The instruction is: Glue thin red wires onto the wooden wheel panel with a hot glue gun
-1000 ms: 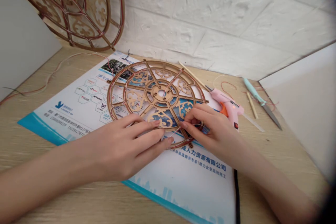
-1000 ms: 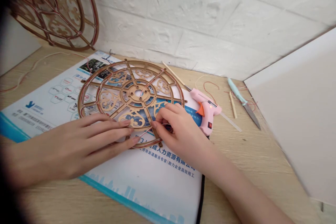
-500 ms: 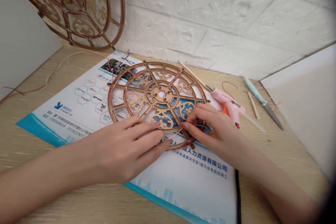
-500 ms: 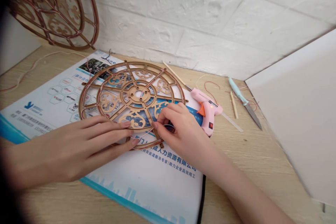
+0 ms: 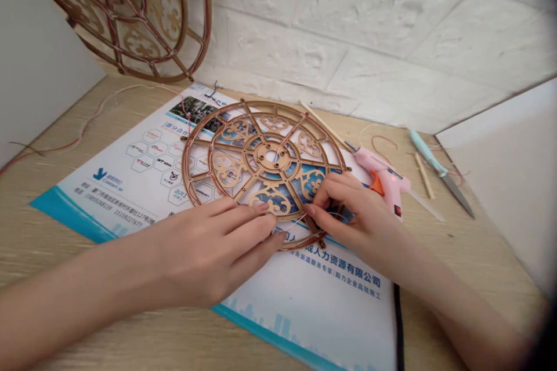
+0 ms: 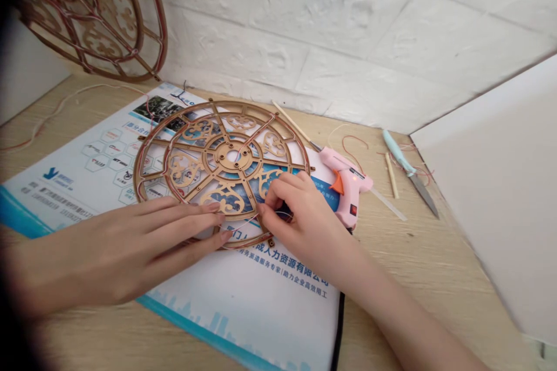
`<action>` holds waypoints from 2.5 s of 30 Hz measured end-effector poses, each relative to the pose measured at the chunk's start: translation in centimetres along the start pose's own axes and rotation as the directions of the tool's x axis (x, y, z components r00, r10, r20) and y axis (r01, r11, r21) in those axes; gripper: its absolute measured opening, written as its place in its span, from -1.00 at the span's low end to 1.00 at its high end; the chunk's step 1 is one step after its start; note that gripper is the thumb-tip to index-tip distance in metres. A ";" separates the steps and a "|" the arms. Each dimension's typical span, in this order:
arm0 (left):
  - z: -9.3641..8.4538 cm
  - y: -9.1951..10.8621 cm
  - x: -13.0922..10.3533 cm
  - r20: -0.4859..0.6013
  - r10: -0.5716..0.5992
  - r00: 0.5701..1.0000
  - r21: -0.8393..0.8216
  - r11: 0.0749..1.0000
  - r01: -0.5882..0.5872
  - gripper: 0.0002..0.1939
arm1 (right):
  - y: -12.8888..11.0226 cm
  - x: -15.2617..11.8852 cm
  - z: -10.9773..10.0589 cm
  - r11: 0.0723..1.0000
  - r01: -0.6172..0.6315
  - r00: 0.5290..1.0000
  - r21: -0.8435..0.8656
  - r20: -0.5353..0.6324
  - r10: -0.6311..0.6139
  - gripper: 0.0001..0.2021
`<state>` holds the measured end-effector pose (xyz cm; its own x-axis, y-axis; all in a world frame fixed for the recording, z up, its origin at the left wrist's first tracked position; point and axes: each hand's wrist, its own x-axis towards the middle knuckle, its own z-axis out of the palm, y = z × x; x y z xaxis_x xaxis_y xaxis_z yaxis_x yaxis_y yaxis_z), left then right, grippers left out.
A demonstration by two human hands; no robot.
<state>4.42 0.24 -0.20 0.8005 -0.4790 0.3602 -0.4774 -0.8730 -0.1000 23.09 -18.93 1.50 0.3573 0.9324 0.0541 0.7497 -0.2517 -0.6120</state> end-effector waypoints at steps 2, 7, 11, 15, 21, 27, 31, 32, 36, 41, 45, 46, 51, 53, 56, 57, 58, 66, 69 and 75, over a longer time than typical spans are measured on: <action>0.0 0.0 0.0 -0.005 0.008 1.000 -0.002 1.000 -0.008 -0.62 | 0.0 0.0 0.0 1.000 -0.005 1.000 0.005 0.002 0.005 -0.73; 0.2 0.0 -0.1 -0.017 0.007 1.000 0.001 1.000 -0.007 -0.56 | 0.1 0.0 0.1 1.000 -0.021 1.000 0.005 0.014 0.020 -0.73; 0.1 0.0 0.1 -0.010 0.000 1.000 0.004 1.000 0.000 -0.52 | 0.4 0.1 0.0 1.000 -0.026 0.999 0.001 0.036 0.026 -0.73; 0.0 0.0 0.2 -0.021 0.003 1.000 -0.002 1.000 -0.003 -0.52 | 0.4 0.1 0.0 1.000 -0.029 0.998 -0.005 0.048 0.029 -0.73; 0.1 -0.2 0.2 -0.022 -0.031 0.999 -0.004 1.000 0.031 -0.54 | 0.5 0.0 -0.3 1.000 -0.009 0.999 -0.022 0.053 0.010 -0.75; -0.2 -0.9 0.9 -0.041 0.026 0.999 0.027 0.999 -0.025 -0.52 | 0.9 0.0 -0.3 1.000 0.002 0.998 0.023 0.055 -0.003 -0.75; -0.3 -0.9 0.9 0.017 0.050 0.999 0.042 0.998 -0.051 -0.51 | 1.2 0.1 0.0 0.999 0.012 0.998 0.031 0.054 -0.014 -0.75; -0.3 -0.9 1.0 0.028 0.052 0.998 0.040 0.998 -0.053 -0.53 | 1.2 0.0 0.0 0.999 0.016 0.998 0.040 0.053 -0.019 -0.75; -0.5 -0.9 1.5 0.053 0.048 0.997 0.040 0.998 -0.050 -0.56 | 1.2 -0.1 0.0 0.999 0.040 0.999 0.033 0.030 -0.041 -0.74; -0.8 -0.4 2.3 0.065 0.023 0.998 0.099 0.995 -0.029 -0.59 | 1.1 -0.3 0.0 0.987 0.119 0.989 -0.108 -0.070 -0.127 -0.81; -0.2 0.3 2.5 0.039 -0.021 0.999 0.180 0.984 0.014 -0.61 | 1.3 -0.1 0.1 0.986 0.158 0.982 -0.053 -0.093 -0.163 -0.83; 0.0 0.4 2.5 0.030 -0.034 0.999 0.189 0.982 0.028 -0.61 | 1.4 0.0 0.2 0.986 0.161 0.982 -0.033 -0.091 -0.163 -0.84; 1.1 0.1 2.4 0.051 -0.098 0.994 0.076 0.993 0.094 -0.59 | 1.6 0.1 0.8 0.988 0.150 0.984 0.029 -0.102 -0.146 -0.84; 1.3 0.0 2.3 0.069 -0.130 0.989 0.024 0.991 0.129 -0.56 | 1.6 0.1 1.0 0.988 0.146 0.984 0.053 -0.110 -0.140 -0.83; 1.2 0.0 2.2 0.083 -0.156 0.984 0.024 0.988 0.154 -0.55 | 1.7 0.2 1.1 0.987 0.146 0.984 0.070 -0.115 -0.138 -0.82; 1.2 0.1 2.2 0.093 -0.161 0.983 0.029 0.987 0.158 -0.56 | 1.7 0.2 1.1 0.987 0.144 0.984 0.072 -0.115 -0.135 -0.82; 1.1 0.1 2.2 0.105 -0.163 0.981 0.032 0.986 0.161 -0.56 | 1.7 0.3 1.2 0.987 0.140 0.985 0.074 -0.114 -0.131 -0.82; 1.0 -0.2 2.3 0.143 -0.170 0.975 0.017 0.985 0.169 -0.55 | 1.9 0.5 0.8 0.982 0.132 0.987 0.136 -0.108 -0.118 -0.80; 0.9 -0.3 2.3 0.147 -0.166 0.975 0.025 0.986 0.164 -0.55 | 1.9 0.5 0.7 0.979 0.126 0.987 0.160 -0.122 -0.107 -0.78; 0.9 0.0 2.1 0.151 -0.169 0.974 0.049 0.985 0.163 -0.56 | 1.7 0.3 0.2 0.992 0.124 0.974 -0.022 -0.190 -0.126 -0.88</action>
<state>6.47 -0.85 -0.25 0.9150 -0.3333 0.2273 -0.3224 -0.9428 -0.0849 24.40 -18.99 0.29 0.3593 0.8903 0.2799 0.8003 -0.1397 -0.5831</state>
